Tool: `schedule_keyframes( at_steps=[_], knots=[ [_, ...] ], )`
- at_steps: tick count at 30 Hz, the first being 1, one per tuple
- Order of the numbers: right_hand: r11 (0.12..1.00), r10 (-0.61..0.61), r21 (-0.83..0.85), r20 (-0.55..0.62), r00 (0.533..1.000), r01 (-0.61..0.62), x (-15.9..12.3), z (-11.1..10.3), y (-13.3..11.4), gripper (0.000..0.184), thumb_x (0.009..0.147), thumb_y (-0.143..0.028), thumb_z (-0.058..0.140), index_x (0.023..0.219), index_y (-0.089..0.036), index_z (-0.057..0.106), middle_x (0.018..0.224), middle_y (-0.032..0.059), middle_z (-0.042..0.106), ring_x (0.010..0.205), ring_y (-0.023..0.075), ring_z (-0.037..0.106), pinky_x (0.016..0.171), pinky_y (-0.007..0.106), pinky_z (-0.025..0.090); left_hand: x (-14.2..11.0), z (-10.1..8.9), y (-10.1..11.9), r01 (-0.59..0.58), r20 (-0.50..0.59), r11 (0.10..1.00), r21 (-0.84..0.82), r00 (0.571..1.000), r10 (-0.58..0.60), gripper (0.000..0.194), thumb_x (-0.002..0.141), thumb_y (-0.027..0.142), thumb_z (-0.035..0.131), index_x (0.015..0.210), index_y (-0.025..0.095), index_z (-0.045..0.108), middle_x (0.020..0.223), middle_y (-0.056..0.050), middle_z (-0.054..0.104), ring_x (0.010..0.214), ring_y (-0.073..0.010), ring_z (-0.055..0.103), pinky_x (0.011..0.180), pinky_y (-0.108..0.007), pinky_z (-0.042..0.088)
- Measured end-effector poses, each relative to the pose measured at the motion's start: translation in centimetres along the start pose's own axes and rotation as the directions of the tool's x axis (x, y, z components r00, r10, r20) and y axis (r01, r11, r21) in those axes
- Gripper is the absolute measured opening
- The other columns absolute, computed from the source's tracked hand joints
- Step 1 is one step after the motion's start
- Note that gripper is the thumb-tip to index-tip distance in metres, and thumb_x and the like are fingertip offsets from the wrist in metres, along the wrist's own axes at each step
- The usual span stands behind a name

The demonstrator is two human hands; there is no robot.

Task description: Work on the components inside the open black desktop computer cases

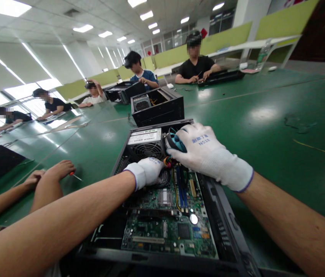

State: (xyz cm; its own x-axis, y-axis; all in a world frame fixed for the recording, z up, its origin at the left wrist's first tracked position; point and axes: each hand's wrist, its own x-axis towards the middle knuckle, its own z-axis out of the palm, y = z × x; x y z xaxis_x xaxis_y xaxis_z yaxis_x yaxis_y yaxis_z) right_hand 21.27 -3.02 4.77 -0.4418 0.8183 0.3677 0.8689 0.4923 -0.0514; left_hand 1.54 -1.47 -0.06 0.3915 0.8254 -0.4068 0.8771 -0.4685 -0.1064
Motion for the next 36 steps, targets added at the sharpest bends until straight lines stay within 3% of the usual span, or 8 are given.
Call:
schedule_keyframes(
  at_steps=[11, 17, 36],
  knots=[
    [1.0, -0.028, 0.003, -0.043, 0.999, 0.028, 0.1, 0.4, 0.3, 0.048, 0.094, -0.059, 0.049, 0.109, -0.015, 0.064, 0.113, 0.0156, 0.065, 0.11, 0.0342, 0.054, 0.089, 0.042, 0.037, 0.3, 0.3, 0.1, -0.001, 0.019, 1.0, 0.01, 1.0, 0.001, 0.058, 0.072, 0.035, 0.081, 0.126, 0.023, 0.065, 0.126, -0.011, 0.07, 0.118, -0.0281, 0.066, 0.107, -0.037, 0.049],
    [1.0, -0.027, 0.009, -0.045, 0.999, 0.027, 0.0, 0.4, 0.3, 0.048, 0.094, -0.058, 0.049, 0.108, -0.015, 0.064, 0.111, 0.0154, 0.065, 0.109, 0.0339, 0.054, 0.089, 0.042, 0.037, 0.5, 0.1, -0.2, -0.024, 0.031, 1.0, 0.016, 0.999, 0.024, 0.062, 0.072, 0.038, 0.08, 0.128, 0.019, 0.063, 0.127, -0.015, 0.07, 0.118, -0.0338, 0.066, 0.103, -0.042, 0.053],
    [0.999, -0.034, 0.016, -0.053, 0.998, 0.035, 0.2, 1.0, 0.6, 0.051, 0.093, -0.062, 0.049, 0.108, -0.016, 0.064, 0.11, 0.0141, 0.065, 0.108, 0.034, 0.055, 0.09, 0.044, 0.039, 1.0, -0.2, -0.1, -0.001, 0.08, 0.999, 0.052, 0.997, -0.003, 0.064, 0.071, 0.037, 0.081, 0.13, 0.02, 0.063, 0.127, -0.014, 0.07, 0.117, -0.0315, 0.066, 0.103, -0.039, 0.051]
  ],
)
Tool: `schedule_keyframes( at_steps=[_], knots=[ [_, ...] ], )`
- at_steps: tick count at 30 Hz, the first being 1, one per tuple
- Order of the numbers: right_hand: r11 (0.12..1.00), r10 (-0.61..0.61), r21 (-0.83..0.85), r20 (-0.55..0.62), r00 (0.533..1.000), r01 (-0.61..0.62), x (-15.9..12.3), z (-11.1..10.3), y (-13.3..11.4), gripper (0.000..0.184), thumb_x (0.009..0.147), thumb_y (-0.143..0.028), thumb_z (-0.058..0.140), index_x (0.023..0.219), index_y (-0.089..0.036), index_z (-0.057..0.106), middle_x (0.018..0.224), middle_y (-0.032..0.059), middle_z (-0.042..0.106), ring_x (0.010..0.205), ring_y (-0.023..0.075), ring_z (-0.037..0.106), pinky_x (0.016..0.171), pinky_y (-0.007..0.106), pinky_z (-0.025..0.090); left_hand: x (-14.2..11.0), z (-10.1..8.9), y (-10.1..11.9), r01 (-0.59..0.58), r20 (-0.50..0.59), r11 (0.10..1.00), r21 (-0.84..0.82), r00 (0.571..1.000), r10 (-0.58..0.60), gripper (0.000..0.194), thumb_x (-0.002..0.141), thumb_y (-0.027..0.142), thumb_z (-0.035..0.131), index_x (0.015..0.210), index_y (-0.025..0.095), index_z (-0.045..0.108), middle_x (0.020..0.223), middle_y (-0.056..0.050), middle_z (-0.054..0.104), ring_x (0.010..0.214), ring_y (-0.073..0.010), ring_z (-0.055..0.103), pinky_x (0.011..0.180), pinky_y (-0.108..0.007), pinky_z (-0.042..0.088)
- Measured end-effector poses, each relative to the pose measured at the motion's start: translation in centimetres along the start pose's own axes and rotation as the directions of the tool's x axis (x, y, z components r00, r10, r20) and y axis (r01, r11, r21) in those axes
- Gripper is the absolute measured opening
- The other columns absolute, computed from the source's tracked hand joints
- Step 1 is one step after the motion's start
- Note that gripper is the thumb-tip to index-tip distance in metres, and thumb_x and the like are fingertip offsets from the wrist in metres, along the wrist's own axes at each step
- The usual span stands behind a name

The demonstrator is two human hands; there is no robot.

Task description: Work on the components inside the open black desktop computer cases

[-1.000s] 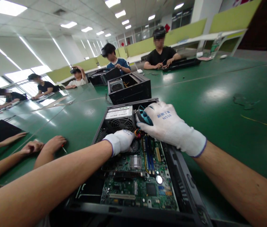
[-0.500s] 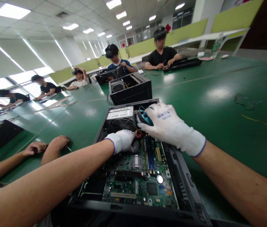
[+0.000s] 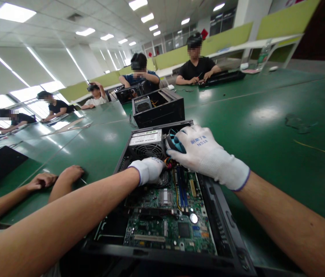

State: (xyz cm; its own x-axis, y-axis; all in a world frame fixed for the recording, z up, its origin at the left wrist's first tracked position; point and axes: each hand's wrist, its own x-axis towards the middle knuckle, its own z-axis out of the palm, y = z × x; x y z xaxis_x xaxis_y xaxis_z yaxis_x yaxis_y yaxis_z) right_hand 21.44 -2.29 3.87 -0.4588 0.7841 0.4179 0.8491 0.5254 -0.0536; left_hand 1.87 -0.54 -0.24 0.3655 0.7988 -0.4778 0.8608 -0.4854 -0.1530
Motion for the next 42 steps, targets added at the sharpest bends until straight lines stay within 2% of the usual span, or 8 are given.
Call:
schedule_keyframes(
  at_steps=[8, 19, 23, 31, 33, 36, 39, 42],
  knots=[
    [1.0, 0.002, -0.012, 0.007, 1.0, -0.002, -0.1, -0.3, -0.2, 0.05, 0.095, -0.06, 0.048, 0.111, -0.016, 0.063, 0.114, 0.0145, 0.065, 0.11, 0.0345, 0.055, 0.091, 0.044, 0.039, -0.4, -0.5, 0.2, -0.018, 0.009, 1.0, -0.004, 1.0, 0.019, 0.067, 0.072, 0.033, 0.081, 0.134, 0.018, 0.061, 0.129, -0.015, 0.068, 0.118, -0.0329, 0.065, 0.103, -0.04, 0.051],
    [1.0, 0.0, -0.005, 0.012, 1.0, 0.001, -0.1, -0.4, -0.3, 0.05, 0.095, -0.06, 0.049, 0.11, -0.015, 0.064, 0.114, 0.0153, 0.065, 0.112, 0.0349, 0.055, 0.092, 0.046, 0.039, -0.1, 0.1, 0.0, -0.023, -0.008, 1.0, -0.011, 1.0, 0.023, 0.067, 0.07, 0.037, 0.081, 0.131, 0.017, 0.062, 0.127, -0.015, 0.069, 0.118, -0.0331, 0.066, 0.103, -0.041, 0.052],
    [1.0, -0.003, -0.017, 0.01, 1.0, 0.003, -0.1, -0.3, -0.2, 0.051, 0.094, -0.061, 0.049, 0.11, -0.015, 0.066, 0.111, 0.0151, 0.066, 0.108, 0.035, 0.056, 0.089, 0.045, 0.04, -0.3, 0.0, 0.2, -0.042, -0.007, 0.999, -0.011, 0.999, 0.042, 0.061, 0.07, 0.042, 0.078, 0.124, 0.017, 0.065, 0.121, -0.015, 0.071, 0.111, -0.0342, 0.069, 0.099, -0.041, 0.055],
    [1.0, 0.006, 0.025, -0.027, 1.0, -0.005, 0.0, -0.5, -0.2, 0.047, 0.093, -0.058, 0.052, 0.108, -0.015, 0.067, 0.11, 0.0146, 0.066, 0.106, 0.0324, 0.057, 0.09, 0.044, 0.041, -1.5, -1.4, 0.4, 0.022, -0.019, 0.999, -0.046, 1.0, -0.023, 0.075, 0.06, 0.048, 0.08, 0.125, 0.014, 0.062, 0.118, -0.017, 0.072, 0.107, -0.0355, 0.07, 0.093, -0.041, 0.058],
    [0.998, 0.022, 0.058, -0.043, 0.999, -0.02, 0.1, -0.4, -0.2, 0.046, 0.093, -0.056, 0.053, 0.108, -0.015, 0.067, 0.111, 0.0149, 0.066, 0.106, 0.0318, 0.057, 0.092, 0.044, 0.043, -2.3, -1.8, 0.5, 0.036, -0.031, 0.997, -0.074, 0.999, -0.038, 0.073, 0.063, 0.05, 0.076, 0.125, 0.014, 0.062, 0.118, -0.018, 0.072, 0.108, -0.0358, 0.07, 0.093, -0.041, 0.058],
    [0.983, 0.082, 0.174, -0.097, 0.992, -0.064, 0.2, -0.1, 0.0, 0.048, 0.091, -0.056, 0.053, 0.111, -0.014, 0.066, 0.117, 0.0167, 0.065, 0.111, 0.0328, 0.057, 0.098, 0.047, 0.044, -3.5, -2.1, 0.8, 0.027, -0.072, 0.991, -0.135, 0.997, -0.037, 0.06, 0.076, 0.052, 0.062, 0.122, 0.014, 0.063, 0.119, -0.019, 0.072, 0.11, -0.0351, 0.07, 0.094, -0.042, 0.057],
    [0.915, 0.233, 0.366, -0.129, 0.964, -0.172, -0.9, 0.2, 1.1, 0.064, 0.089, -0.059, 0.052, 0.131, -0.011, 0.058, 0.138, 0.0199, 0.057, 0.13, 0.0358, 0.05, 0.11, 0.052, 0.04, -4.7, -2.2, 1.0, 0.012, -0.125, 0.981, -0.192, 0.992, -0.036, 0.057, 0.086, 0.051, 0.047, 0.121, 0.01, 0.062, 0.119, -0.022, 0.071, 0.111, -0.0371, 0.069, 0.094, -0.045, 0.056],
    [0.781, 0.337, 0.545, 0.043, 0.941, -0.304, -3.8, 0.3, 2.4, 0.077, 0.091, -0.065, 0.049, 0.152, -0.018, 0.042, 0.154, 0.016, 0.047, 0.143, 0.0348, 0.042, 0.119, 0.053, 0.032, -6.1, -2.6, 1.3, -0.027, -0.189, 0.972, -0.233, 0.982, -0.018, 0.053, 0.09, 0.05, 0.041, 0.119, 0.011, 0.063, 0.117, -0.021, 0.072, 0.11, -0.0365, 0.07, 0.093, -0.044, 0.056]
  ],
)
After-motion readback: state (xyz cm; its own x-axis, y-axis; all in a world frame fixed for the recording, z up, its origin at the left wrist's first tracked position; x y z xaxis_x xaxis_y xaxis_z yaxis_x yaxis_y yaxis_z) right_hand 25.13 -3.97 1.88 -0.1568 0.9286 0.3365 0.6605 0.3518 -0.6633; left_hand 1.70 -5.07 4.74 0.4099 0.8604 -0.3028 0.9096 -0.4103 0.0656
